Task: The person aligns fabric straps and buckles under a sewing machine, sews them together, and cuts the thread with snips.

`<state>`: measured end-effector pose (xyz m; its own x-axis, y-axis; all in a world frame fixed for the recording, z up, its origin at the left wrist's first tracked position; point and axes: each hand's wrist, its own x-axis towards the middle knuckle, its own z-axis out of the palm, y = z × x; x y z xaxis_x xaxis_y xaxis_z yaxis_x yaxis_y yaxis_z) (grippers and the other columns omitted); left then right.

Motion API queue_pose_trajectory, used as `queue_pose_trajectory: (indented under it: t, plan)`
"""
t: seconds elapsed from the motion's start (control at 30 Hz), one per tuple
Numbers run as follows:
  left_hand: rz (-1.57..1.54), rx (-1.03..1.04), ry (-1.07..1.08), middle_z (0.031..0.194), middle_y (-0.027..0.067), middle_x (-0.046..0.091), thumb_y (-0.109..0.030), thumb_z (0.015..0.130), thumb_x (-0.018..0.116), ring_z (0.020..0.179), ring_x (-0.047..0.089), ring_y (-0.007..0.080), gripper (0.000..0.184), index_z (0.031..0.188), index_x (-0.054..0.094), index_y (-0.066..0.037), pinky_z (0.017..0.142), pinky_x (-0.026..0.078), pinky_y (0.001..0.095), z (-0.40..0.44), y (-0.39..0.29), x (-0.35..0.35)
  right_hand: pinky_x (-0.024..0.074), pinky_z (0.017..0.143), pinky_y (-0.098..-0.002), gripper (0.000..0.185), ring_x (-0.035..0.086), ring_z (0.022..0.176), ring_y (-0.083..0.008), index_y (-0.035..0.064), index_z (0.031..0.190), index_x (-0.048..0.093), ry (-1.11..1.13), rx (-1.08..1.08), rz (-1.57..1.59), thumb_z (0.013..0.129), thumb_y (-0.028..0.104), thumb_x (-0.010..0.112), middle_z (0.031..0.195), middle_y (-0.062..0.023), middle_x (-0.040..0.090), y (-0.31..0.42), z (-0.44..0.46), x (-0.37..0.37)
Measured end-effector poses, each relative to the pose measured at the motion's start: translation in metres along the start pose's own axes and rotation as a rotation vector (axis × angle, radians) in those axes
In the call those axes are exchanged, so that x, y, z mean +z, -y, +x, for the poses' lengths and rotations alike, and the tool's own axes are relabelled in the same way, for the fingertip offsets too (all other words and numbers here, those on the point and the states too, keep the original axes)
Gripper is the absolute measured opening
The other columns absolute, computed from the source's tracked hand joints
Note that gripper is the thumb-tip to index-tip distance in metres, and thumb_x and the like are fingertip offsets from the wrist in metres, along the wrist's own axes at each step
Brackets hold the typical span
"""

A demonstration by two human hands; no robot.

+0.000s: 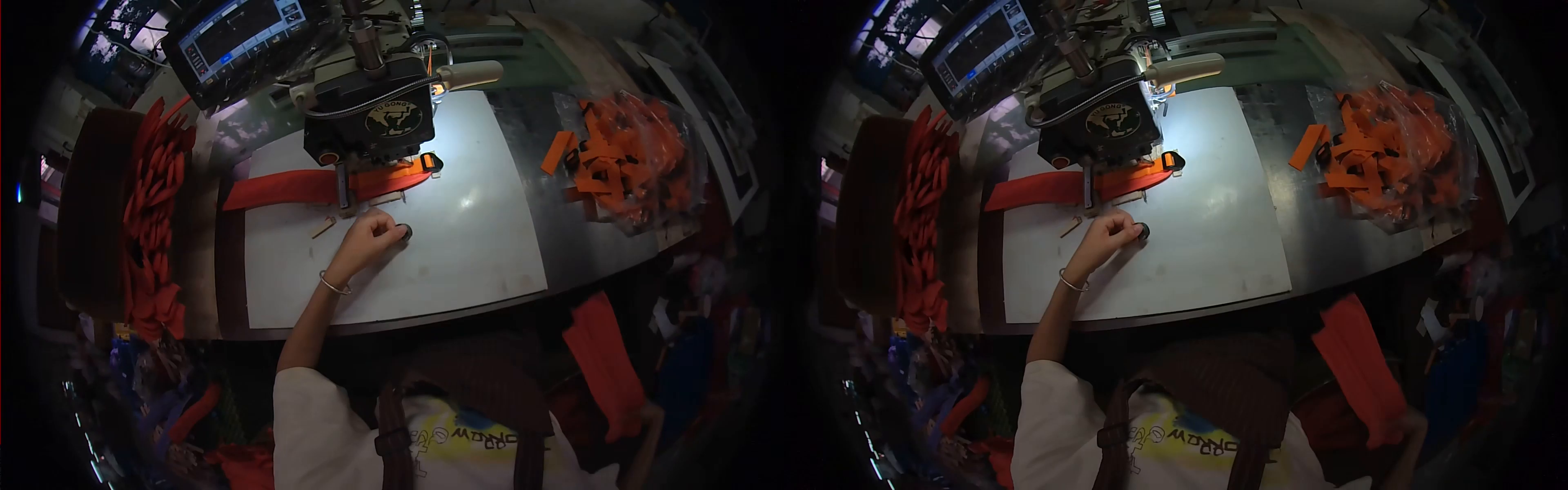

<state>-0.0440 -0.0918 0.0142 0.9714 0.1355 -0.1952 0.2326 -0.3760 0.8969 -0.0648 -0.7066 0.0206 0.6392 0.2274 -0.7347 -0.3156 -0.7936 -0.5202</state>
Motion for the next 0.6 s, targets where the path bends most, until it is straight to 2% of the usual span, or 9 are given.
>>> queue_pose_trajectory:
  t: [0.07, 0.27, 0.33, 0.37, 0.4, 0.43, 0.5, 0.57, 0.6]
  plan:
    - [0.354, 0.074, -0.037, 0.079, 0.0012, 0.057, -0.018, 0.081, 0.064, 0.061, 0.045, 0.0097, 0.023, 0.068, 0.051, -0.006, 0.059, 0.040, 0.0214, 0.006, 0.004, 0.003, 0.0520, 0.061, -0.0276, 0.037, 0.063, 0.071, -0.0184, -0.0001, 0.103, 0.062, 0.025, 0.048, -0.009, 0.067, 0.004, 0.069, 0.085, -0.0094, 0.066, -0.006, -0.003, 0.006]
    - [0.260, 0.046, -0.139, 0.082, 0.0015, 0.057, -0.015, 0.077, 0.068, 0.059, 0.044, 0.0101, 0.017, 0.077, 0.055, -0.004, 0.057, 0.038, 0.0217, 0.000, -0.005, 0.008, 0.0513, 0.060, -0.0247, 0.031, 0.063, 0.068, -0.0156, 0.0015, 0.105, 0.062, 0.116, 0.156, -0.044, 0.076, 0.012, 0.066, 0.083, -0.0083, 0.066, 0.005, -0.001, 0.032]
    - [0.269, 0.192, -0.122, 0.082, 0.0020, 0.058, -0.012, 0.075, 0.070, 0.059, 0.046, 0.0107, 0.018, 0.083, 0.057, -0.004, 0.058, 0.040, 0.0224, -0.001, -0.003, 0.009, 0.0511, 0.060, -0.0237, 0.030, 0.062, 0.067, -0.0147, 0.0020, 0.105, 0.061, 0.142, 0.189, -0.056, 0.079, 0.014, 0.065, 0.082, -0.0080, 0.066, 0.016, -0.003, 0.044]
    - [0.272, 0.266, -0.118, 0.082, 0.0022, 0.058, -0.010, 0.073, 0.070, 0.059, 0.047, 0.0110, 0.020, 0.086, 0.057, -0.004, 0.059, 0.041, 0.0228, -0.001, -0.002, 0.009, 0.0510, 0.060, -0.0232, 0.029, 0.062, 0.067, -0.0143, 0.0023, 0.106, 0.061, 0.154, 0.203, -0.066, 0.080, 0.016, 0.065, 0.081, -0.0078, 0.066, 0.068, 0.017, 0.044]
    - [0.275, 0.341, -0.118, 0.082, 0.0025, 0.059, -0.009, 0.072, 0.071, 0.059, 0.047, 0.0113, 0.022, 0.089, 0.058, -0.003, 0.059, 0.042, 0.0232, -0.002, -0.001, 0.008, 0.0509, 0.060, -0.0227, 0.028, 0.062, 0.067, -0.0138, 0.0026, 0.106, 0.061, 0.164, 0.214, -0.078, 0.082, 0.017, 0.064, 0.081, -0.0076, 0.066, 0.066, 0.019, 0.041]
    - [0.274, 0.345, -0.127, 0.082, 0.0025, 0.059, -0.009, 0.072, 0.071, 0.059, 0.047, 0.0113, 0.022, 0.089, 0.058, -0.003, 0.059, 0.042, 0.0232, -0.004, -0.001, 0.008, 0.0471, 0.057, -0.0213, 0.026, 0.059, 0.060, -0.0131, 0.0047, 0.103, 0.064, 0.186, -0.066, -0.042, 0.083, 0.021, 0.064, 0.078, -0.0060, 0.065, 0.110, 0.031, 0.040]
    - [0.000, 0.217, -0.175, 0.082, 0.0034, 0.058, -0.008, 0.071, 0.072, 0.064, 0.049, 0.0133, 0.027, 0.094, 0.059, -0.003, 0.062, 0.043, 0.0254, -0.010, 0.002, 0.004, 0.0395, 0.052, -0.0231, 0.022, 0.050, 0.054, -0.0105, 0.0037, 0.099, 0.063, 0.216, -0.535, -0.170, 0.082, 0.017, 0.064, 0.070, -0.0031, 0.063, 0.210, 0.052, 0.048]
    - [-0.272, 0.090, -0.224, 0.083, 0.0044, 0.058, -0.006, 0.070, 0.072, 0.068, 0.051, 0.0154, 0.032, 0.098, 0.059, -0.003, 0.064, 0.044, 0.0275, -0.019, 0.003, 0.000, 0.0429, 0.060, -0.0236, 0.015, 0.054, 0.063, -0.0130, 0.0028, 0.094, 0.063, 0.096, -0.918, -0.141, 0.080, 0.009, 0.063, 0.077, -0.0048, 0.062, 0.277, 0.091, 0.077]
    - [-0.191, 0.057, -0.257, 0.088, 0.0052, 0.058, -0.006, 0.069, 0.073, 0.073, 0.052, 0.0159, 0.033, 0.099, 0.059, -0.004, 0.067, 0.044, 0.0266, -0.026, 0.000, -0.001, 0.0434, 0.063, -0.0244, 0.013, 0.055, 0.070, -0.0140, 0.0032, 0.093, 0.062, 0.041, -0.990, -0.229, 0.081, 0.009, 0.062, 0.081, -0.0053, 0.060, 0.305, 0.112, 0.093]
